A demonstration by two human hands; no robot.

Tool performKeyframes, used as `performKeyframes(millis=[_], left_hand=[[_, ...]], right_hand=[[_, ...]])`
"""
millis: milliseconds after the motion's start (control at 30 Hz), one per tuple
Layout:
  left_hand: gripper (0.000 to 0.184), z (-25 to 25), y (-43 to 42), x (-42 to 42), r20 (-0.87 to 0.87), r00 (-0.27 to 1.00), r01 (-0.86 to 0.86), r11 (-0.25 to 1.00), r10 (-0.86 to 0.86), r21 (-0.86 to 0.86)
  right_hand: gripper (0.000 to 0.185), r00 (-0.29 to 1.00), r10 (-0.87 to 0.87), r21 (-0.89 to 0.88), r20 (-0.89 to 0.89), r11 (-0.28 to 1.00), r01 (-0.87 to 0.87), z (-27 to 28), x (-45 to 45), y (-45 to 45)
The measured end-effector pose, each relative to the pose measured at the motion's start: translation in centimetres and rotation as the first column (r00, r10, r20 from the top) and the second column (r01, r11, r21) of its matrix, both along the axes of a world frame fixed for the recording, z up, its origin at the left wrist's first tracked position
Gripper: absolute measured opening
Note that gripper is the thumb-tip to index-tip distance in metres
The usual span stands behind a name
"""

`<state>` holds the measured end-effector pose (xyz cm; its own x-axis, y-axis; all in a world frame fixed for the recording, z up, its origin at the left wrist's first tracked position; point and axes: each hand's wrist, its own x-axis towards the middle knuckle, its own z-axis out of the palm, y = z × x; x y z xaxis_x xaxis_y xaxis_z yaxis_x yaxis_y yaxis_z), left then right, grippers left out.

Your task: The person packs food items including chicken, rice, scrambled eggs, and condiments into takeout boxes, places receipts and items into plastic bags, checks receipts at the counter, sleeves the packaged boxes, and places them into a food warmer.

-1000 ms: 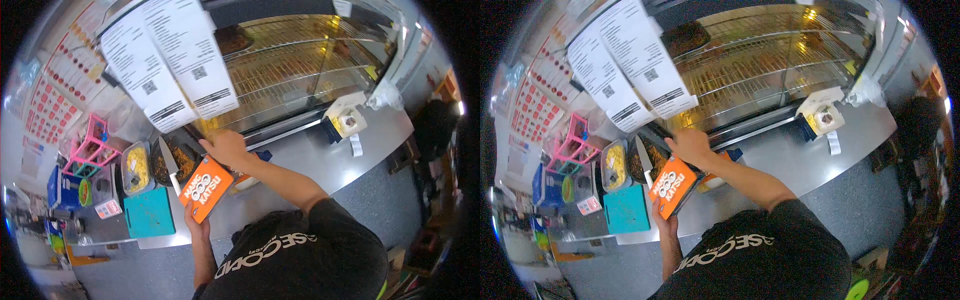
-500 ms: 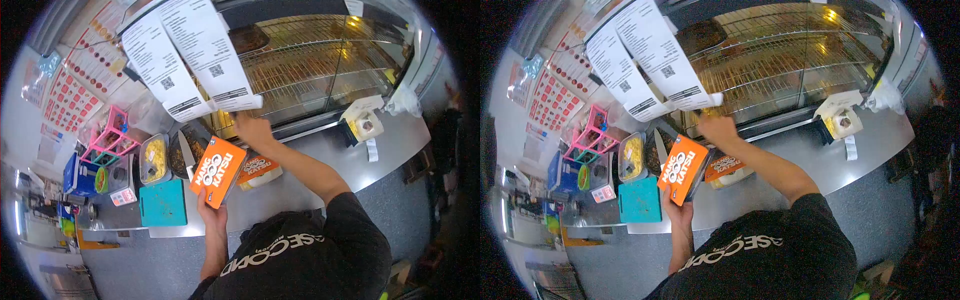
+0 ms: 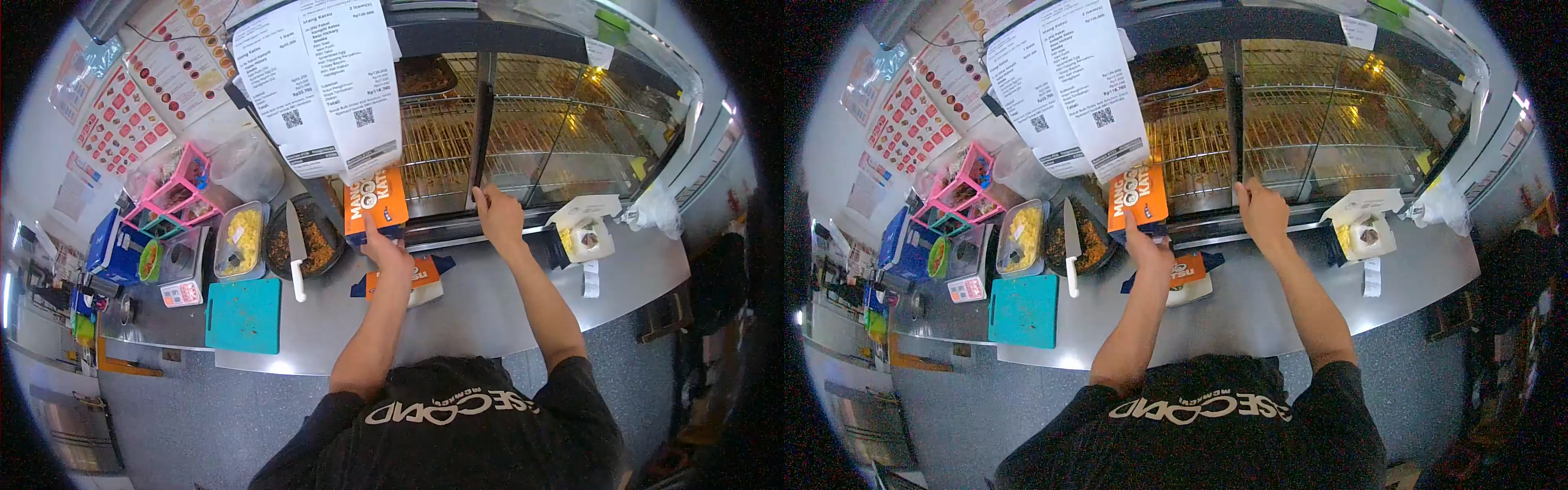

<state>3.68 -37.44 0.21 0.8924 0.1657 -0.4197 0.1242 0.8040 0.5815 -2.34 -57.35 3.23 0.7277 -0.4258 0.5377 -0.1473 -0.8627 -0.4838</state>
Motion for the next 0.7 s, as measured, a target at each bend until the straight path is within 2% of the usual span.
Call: performKeyframes(millis=[67,100,200,233,333,367,467,500,533,567,600,667,700], left_hand=[[0.055,3.0,0.2,-0.4,-0.289,0.949,0.157,0.984,-0.129,0.078],[0.055,2.6,0.7,0.3,-0.302,0.928,0.239,0.971,-0.219,0.029],[0.049,1.8,1.7,2.3,-0.226,0.955,0.186,0.982,-0.19,-0.04],[0.049,1.8,1.7,2.5,-0.177,0.977,0.114,0.992,-0.123,-0.061],[0.046,1.7,2.4,1.7,0.007,0.975,0.219,0.967,-0.22,-0.129],[0.049,1.8,2.7,1.4,-0.03,0.976,0.202,0.955,-0.214,-0.217],[0.04,1.8,4.6,-1.6,0.086,0.953,0.267,0.938,-0.291,0.222],[0.045,0.4,5.8,-2.2,0.113,0.915,0.262,0.784,-0.387,0.563],[0.046,-1.5,7.4,-2.6,0.102,0.878,0.136,0.45,-0.467,0.882],[0.046,-3.9,9.1,-3.0,0.048,0.845,-0.04,0.026,-0.532,0.999],[0.047,-5.8,10.2,-3.1,-0.037,0.822,-0.231,-0.39,-0.569,0.891],[0.049,-8.7,11.4,-4.2,-0.242,0.81,-0.004,-0.418,-0.534,0.908],[0.051,-10.3,12.0,-5.3,-0.351,0.78,0.114,-0.433,-0.518,0.894]], right_hand=[[0.032,0.998,0.051,0.087,-0.038,0.995,-0.048,-1.2,-0.6,0.4],[0.032,0.995,0.078,0.135,-0.055,0.988,-0.07,-1.8,-0.9,0.9],[0.032,0.949,0.317,0.296,-0.002,0.906,-0.302,-2.4,-0.9,4.5],[0.032,0.939,0.345,0.329,0.004,0.886,-0.327,-2.5,-0.4,5.7],[0.033,0.922,0.386,0.407,0.029,0.838,-0.363,-1.8,2.3,9.0],[0.033,0.928,0.371,0.425,0.031,0.835,-0.348,-1.3,3.0,9.9],[0.031,0.929,0.371,0.47,0.01,0.818,-0.332,-2.1,4.8,10.9],[0.03,0.929,0.369,0.469,0.024,0.817,-0.336,-2.6,4.6,10.8],[0.03,0.93,0.366,0.47,0.035,0.815,-0.339,-3.2,4.2,10.8],[0.029,0.922,0.383,0.504,-0.056,0.808,-0.305,-3.2,2.7,10.5],[0.028,0.934,0.343,0.444,-0.1,0.855,-0.267,-4.8,1.7,10.5],[0.025,0.946,0.26,0.319,-0.195,0.929,-0.189,-9.8,-0.5,10.8],[0.027,0.913,0.254,0.234,-0.318,0.955,-0.184,-11.8,-1.6,10.8]])
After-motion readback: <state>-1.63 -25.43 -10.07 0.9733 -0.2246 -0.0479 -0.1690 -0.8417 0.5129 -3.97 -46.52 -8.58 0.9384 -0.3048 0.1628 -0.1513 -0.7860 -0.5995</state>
